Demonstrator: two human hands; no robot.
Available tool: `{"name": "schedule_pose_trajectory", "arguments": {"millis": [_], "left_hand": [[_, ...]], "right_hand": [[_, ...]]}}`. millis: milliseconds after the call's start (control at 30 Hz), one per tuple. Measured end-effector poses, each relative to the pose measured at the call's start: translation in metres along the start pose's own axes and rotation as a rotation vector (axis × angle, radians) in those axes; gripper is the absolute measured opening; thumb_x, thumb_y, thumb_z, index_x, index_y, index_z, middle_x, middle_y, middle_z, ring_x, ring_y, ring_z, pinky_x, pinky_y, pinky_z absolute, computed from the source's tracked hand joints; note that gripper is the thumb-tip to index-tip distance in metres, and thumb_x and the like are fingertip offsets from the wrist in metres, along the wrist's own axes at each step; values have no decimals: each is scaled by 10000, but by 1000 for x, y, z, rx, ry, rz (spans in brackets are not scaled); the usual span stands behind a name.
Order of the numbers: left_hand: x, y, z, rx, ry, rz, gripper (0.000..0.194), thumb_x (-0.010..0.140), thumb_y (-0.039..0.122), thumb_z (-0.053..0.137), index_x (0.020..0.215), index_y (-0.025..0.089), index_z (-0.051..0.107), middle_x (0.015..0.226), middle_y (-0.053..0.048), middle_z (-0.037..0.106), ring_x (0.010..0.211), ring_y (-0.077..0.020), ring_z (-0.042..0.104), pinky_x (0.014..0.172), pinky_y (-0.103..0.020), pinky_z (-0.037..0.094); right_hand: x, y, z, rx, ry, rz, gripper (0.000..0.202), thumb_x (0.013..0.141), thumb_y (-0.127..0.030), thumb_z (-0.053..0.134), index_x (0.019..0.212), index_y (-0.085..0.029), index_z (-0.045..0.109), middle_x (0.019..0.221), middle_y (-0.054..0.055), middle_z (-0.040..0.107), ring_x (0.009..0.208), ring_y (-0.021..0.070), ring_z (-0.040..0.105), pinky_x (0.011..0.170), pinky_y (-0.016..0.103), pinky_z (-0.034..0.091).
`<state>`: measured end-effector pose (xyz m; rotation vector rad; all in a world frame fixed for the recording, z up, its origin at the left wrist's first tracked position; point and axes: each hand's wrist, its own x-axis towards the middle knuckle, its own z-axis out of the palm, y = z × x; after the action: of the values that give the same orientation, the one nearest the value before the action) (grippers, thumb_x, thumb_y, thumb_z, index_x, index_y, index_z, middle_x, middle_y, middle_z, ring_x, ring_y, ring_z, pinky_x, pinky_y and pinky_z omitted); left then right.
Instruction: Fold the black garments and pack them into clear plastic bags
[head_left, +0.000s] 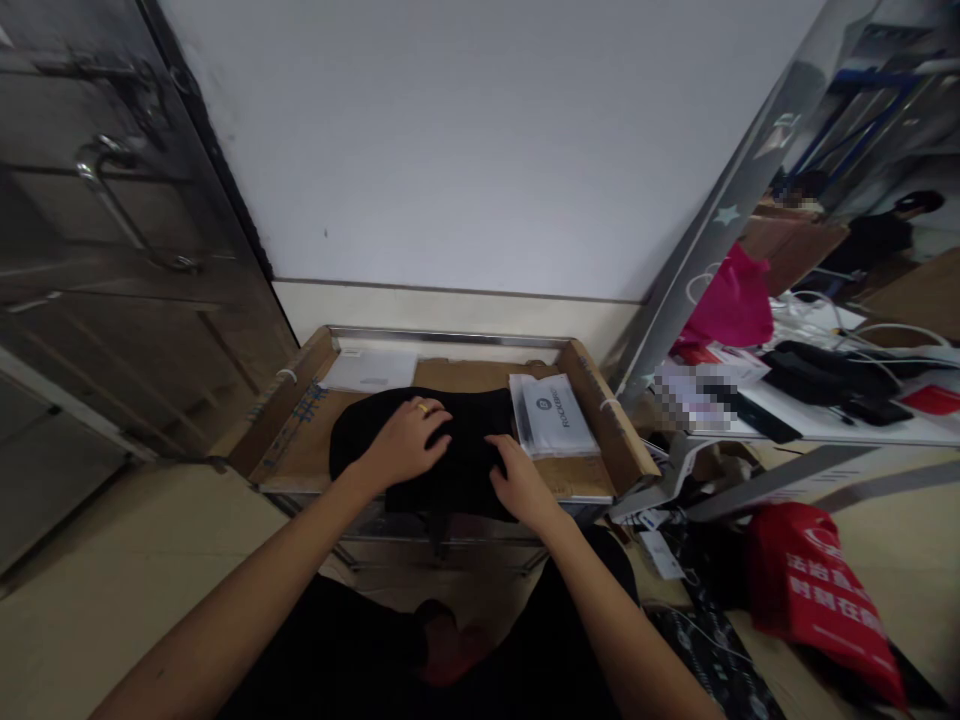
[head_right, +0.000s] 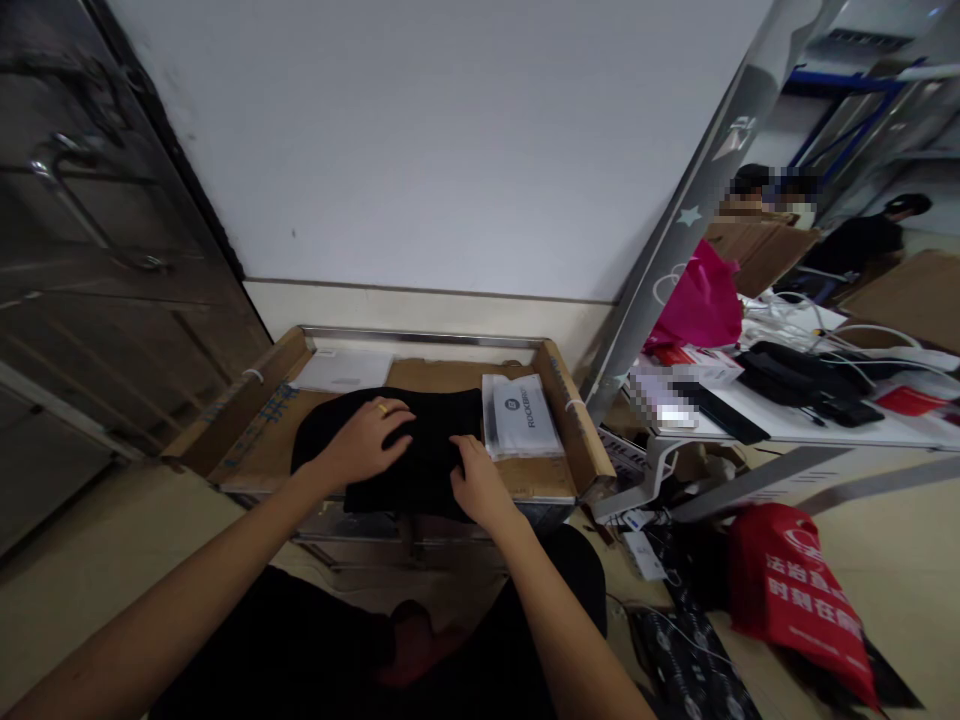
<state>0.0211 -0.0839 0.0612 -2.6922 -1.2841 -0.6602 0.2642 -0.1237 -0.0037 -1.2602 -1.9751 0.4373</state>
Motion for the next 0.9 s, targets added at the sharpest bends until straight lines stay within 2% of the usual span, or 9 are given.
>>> {"name": "schedule_pose_trajectory", "arguments": {"millis": [100, 200, 300, 400, 567, 700, 800, 900], "left_hand": [[-1, 36, 1, -16, -103, 108, 508, 885, 461, 636, 1321, 204, 596, 1341, -142, 586, 1228, -318, 522, 1042, -463, 407], [3, 53, 8, 39, -182, 109, 571, 842, 473, 689, 1320, 185, 566, 1308, -163, 598, 1187, -337, 548, 1015, -472, 415], [11, 56, 13, 58, -222, 61, 440, 887, 350, 635, 1281, 171, 556, 1155, -145, 656, 1072, -302, 605, 921, -423, 464], [17, 57, 12, 62, -212, 17, 364, 925, 234, 537, 1282, 165, 531, 1060, -125, 670, 1001, -273, 632, 843, -382, 492], [18, 60, 12, 115, -225, 44, 375, 888, 204, 569, 1259, 160, 535, 1102, -141, 665, 1019, -285, 636, 825, -385, 507], [18, 54, 20, 104, -247, -63, 214, 893, 183, 551, 1096, 149, 608, 1046, -148, 689, 1025, -289, 649, 846, -388, 516], [21, 48, 15, -3, -144, -191, 227, 944, 193, 479, 1119, 158, 619, 1027, -130, 710, 985, -264, 678, 852, -369, 522], [24, 48, -11, -218, 98, -280, 266, 974, 235, 458, 1184, 175, 611, 1106, -115, 717, 1035, -249, 678, 913, -360, 515]], "right_hand": [[1, 4, 1, 6, 9, -1, 561, 785, -16, 458, 1314, -185, 541, 1240, 122, 623, 1206, 242, 581, 1106, 486, 444], [2, 6, 1, 25, 32, 7, 514, 824, -35, 464, 1306, -192, 552, 1252, 125, 639, 1193, 240, 602, 1086, 479, 461], [6, 5, -1, 46, 49, 50, 410, 892, -90, 477, 1280, -183, 572, 1198, 131, 675, 1108, 236, 650, 1017, 449, 505], [12, 0, -6, 52, 24, 99, 359, 915, -126, 508, 1263, -173, 583, 1106, 124, 706, 1015, 231, 677, 935, 414, 531], [19, -5, -11, 28, -2, 114, 293, 924, -140, 527, 1204, -167, 608, 1066, 112, 725, 976, 223, 688, 896, 386, 527], [20, -6, -10, 16, 0, 162, 271, 912, -135, 545, 1170, -162, 623, 1046, 124, 731, 987, 239, 695, 899, 399, 529], [18, -11, -6, 31, 21, 192, 334, 880, -143, 580, 1214, -153, 599, 1086, 143, 715, 1022, 254, 684, 936, 430, 523], [17, -18, -2, 150, 128, 258, 559, 835, -254, 681, 1354, -160, 496, 1188, 160, 677, 1112, 273, 655, 977, 454, 514]]}}
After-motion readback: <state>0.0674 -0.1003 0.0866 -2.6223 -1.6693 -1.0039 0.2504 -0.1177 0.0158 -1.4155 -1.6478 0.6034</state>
